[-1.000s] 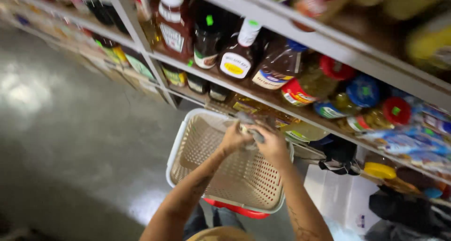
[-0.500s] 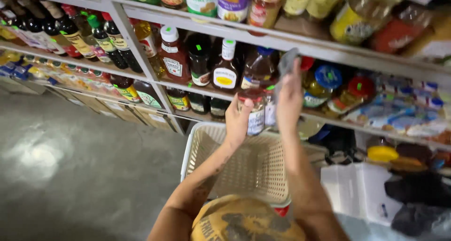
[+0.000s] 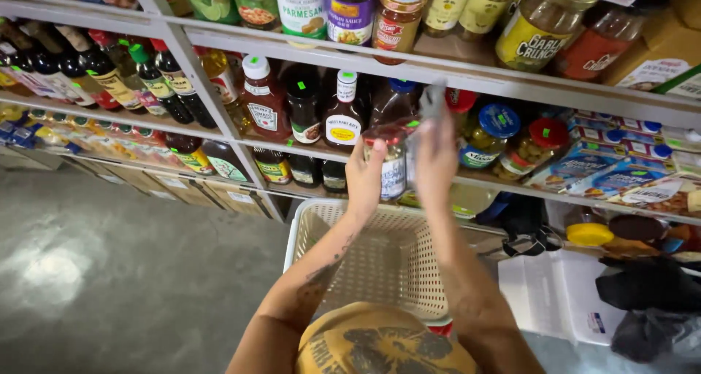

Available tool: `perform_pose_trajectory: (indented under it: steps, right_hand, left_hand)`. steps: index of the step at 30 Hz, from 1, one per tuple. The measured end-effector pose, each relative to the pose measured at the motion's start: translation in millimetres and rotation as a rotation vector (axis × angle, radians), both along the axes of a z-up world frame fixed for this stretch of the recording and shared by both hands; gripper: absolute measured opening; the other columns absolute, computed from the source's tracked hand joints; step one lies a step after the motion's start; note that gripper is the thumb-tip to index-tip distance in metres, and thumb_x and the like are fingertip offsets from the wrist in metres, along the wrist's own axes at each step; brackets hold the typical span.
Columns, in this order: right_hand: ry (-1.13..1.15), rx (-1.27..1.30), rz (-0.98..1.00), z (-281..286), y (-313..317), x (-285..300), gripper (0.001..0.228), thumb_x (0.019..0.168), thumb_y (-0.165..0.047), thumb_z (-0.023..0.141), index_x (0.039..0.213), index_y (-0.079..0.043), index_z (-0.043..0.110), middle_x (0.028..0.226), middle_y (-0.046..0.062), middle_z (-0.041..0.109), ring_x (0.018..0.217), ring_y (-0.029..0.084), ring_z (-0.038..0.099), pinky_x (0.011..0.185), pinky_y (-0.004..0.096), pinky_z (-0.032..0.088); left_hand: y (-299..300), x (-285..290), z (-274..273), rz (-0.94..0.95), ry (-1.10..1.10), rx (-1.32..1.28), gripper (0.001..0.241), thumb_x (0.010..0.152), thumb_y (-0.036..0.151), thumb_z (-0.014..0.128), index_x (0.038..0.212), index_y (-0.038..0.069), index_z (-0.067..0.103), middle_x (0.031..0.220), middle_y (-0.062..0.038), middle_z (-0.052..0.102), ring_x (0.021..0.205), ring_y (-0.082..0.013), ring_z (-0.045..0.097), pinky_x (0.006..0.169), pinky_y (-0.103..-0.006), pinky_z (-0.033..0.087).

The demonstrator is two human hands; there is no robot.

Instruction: Wiping down jars and containers from a grocery shelf with a cloth and placing them into a shopping basket.

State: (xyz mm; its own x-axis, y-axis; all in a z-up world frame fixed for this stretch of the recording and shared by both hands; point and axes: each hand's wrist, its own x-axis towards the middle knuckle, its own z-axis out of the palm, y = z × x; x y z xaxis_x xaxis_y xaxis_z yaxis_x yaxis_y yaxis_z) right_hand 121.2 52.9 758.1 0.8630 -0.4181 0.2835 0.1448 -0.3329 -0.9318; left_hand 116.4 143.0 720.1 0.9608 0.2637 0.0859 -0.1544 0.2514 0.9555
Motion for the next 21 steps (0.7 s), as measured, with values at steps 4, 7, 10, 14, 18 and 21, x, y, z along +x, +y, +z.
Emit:
perform_pose_trajectory:
  steps: [4,7,10,14,18,21]
  right_hand:
    - [-0.411,-0.818,0.102,-49,14,-15,0.07,0.084,-0.03,0.071,0.15,-0.017,0.052,0.164,0.016,0.035,0.154,0.042,0.021,0.123,0.061,0.004]
    - [-0.301,-0.49,0.15,-33,2,-14,0.065,0.091,-0.034,0.073,0.151,-0.029,0.051,0.161,0.006,0.042,0.15,0.035,0.031,0.12,0.057,0.02]
    - [0.013,0.215,0.202,-20,-18,-10,0.068,0.089,-0.03,0.08,0.151,-0.027,0.051,0.141,0.003,0.059,0.128,0.025,0.054,0.111,0.049,0.044]
    - [0.125,0.657,0.094,11,3,-21,0.071,0.07,-0.024,0.089,0.138,-0.024,0.066,0.114,0.011,0.071,0.101,0.022,0.069,0.089,0.044,0.058]
    - [-0.045,0.701,0.049,-45,-38,-5,0.047,0.075,-0.016,0.088,0.119,-0.015,0.071,0.094,0.008,0.07,0.082,0.021,0.071,0.064,0.039,0.06]
    - [-0.177,0.606,0.232,-20,-23,-39,0.072,0.084,0.001,0.063,0.153,-0.005,0.041,0.127,0.015,0.064,0.101,0.021,0.064,0.088,0.031,0.052]
  left_hand:
    - [1,24,-31,0.018,-0.06,-0.179,0.054,0.102,0.04,0.058,0.134,-0.003,0.057,0.125,-0.021,0.063,0.12,-0.027,0.055,0.104,-0.0448,0.047]
    - [10,8,-7,-0.023,-0.051,-0.224,0.048,0.104,0.04,0.056,0.132,0.002,0.061,0.123,-0.015,0.065,0.115,-0.0198,0.057,0.104,-0.0412,0.046]
    - [23,7,12,-0.056,0.058,-0.258,0.061,0.101,0.049,0.056,0.137,-0.001,0.058,0.133,-0.02,0.061,0.124,-0.0257,0.059,0.112,-0.0445,0.043]
    - [23,-3,41,-0.172,0.047,-0.001,0.08,0.103,0.055,0.044,0.149,-0.01,0.04,0.155,-0.033,0.036,0.149,-0.0421,0.03,0.125,-0.0521,0.019]
    - [26,16,29,-0.014,-0.132,0.466,0.062,0.1,0.059,0.055,0.144,0.016,0.056,0.142,-0.023,0.046,0.141,-0.0469,0.039,0.118,-0.0577,0.031]
    - [11,4,30,-0.151,-0.188,0.344,0.101,0.087,0.042,0.075,0.159,0.0,0.018,0.153,-0.043,0.026,0.144,-0.0612,0.024,0.119,-0.0673,0.017]
